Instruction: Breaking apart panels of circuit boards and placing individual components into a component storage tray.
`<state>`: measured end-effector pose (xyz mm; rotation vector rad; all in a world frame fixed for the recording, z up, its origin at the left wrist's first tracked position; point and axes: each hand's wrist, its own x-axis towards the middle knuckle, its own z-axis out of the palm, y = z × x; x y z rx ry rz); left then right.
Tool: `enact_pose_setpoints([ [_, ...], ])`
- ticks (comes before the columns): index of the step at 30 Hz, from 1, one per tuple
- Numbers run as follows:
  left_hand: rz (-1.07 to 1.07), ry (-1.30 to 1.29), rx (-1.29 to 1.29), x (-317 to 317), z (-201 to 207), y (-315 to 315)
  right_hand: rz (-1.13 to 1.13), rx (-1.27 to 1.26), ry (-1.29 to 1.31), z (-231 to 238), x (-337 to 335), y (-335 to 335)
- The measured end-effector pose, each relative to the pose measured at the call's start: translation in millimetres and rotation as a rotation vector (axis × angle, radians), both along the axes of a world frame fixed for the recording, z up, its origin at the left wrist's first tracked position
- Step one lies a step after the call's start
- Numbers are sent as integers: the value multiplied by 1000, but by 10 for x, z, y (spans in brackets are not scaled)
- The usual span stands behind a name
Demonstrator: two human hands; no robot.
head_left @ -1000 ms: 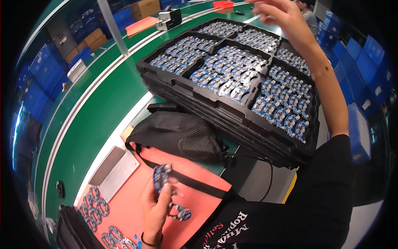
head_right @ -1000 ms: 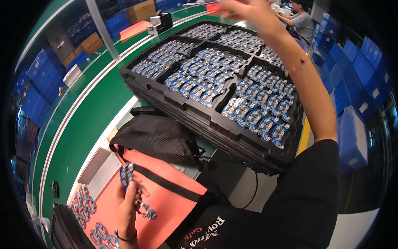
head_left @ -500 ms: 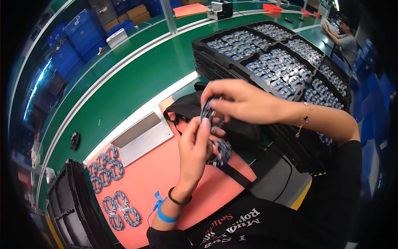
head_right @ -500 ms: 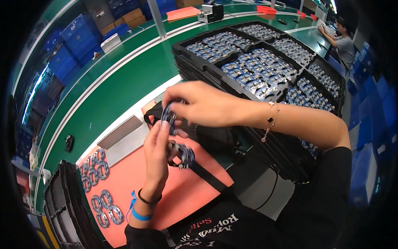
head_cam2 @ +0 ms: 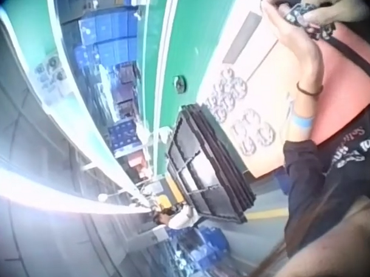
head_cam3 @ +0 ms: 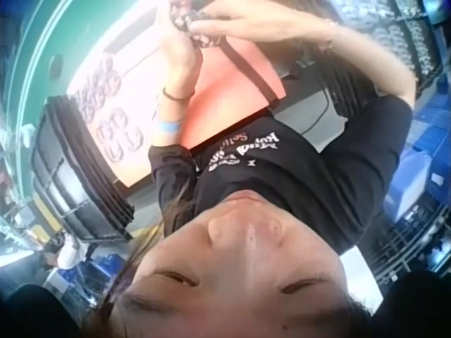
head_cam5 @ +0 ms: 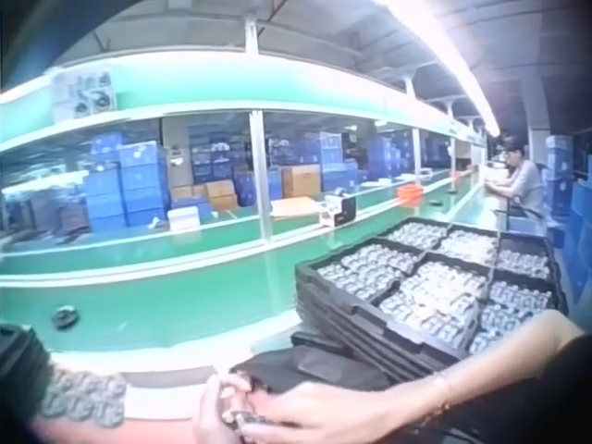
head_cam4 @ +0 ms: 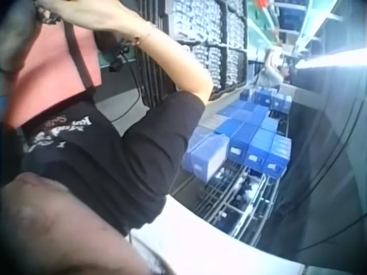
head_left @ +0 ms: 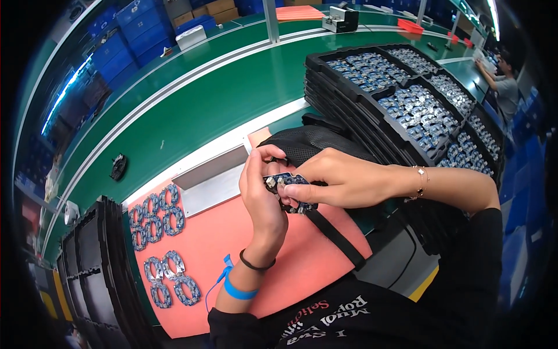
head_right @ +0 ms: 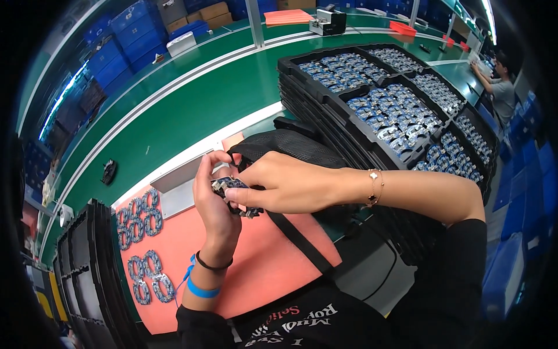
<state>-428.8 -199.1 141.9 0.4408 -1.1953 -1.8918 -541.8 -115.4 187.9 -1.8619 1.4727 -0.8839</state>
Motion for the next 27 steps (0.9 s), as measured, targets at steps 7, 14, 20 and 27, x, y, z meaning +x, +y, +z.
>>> enact_pose_setpoints([
  [7, -199, 29, 82, 13, -36, -156, 78, 188, -128, 207, -33, 52],
  [14, -355, -303, -457, 30, -14, -262, 179, 506, 525, 363, -239, -85],
  [20, -301, -349, -602, 32, -5, -242, 143, 410, 650, 411, -259, -114],
  [27, -324, -398, -572, 137, 178, -235, -32, 309, 548, 422, -242, -73],
])
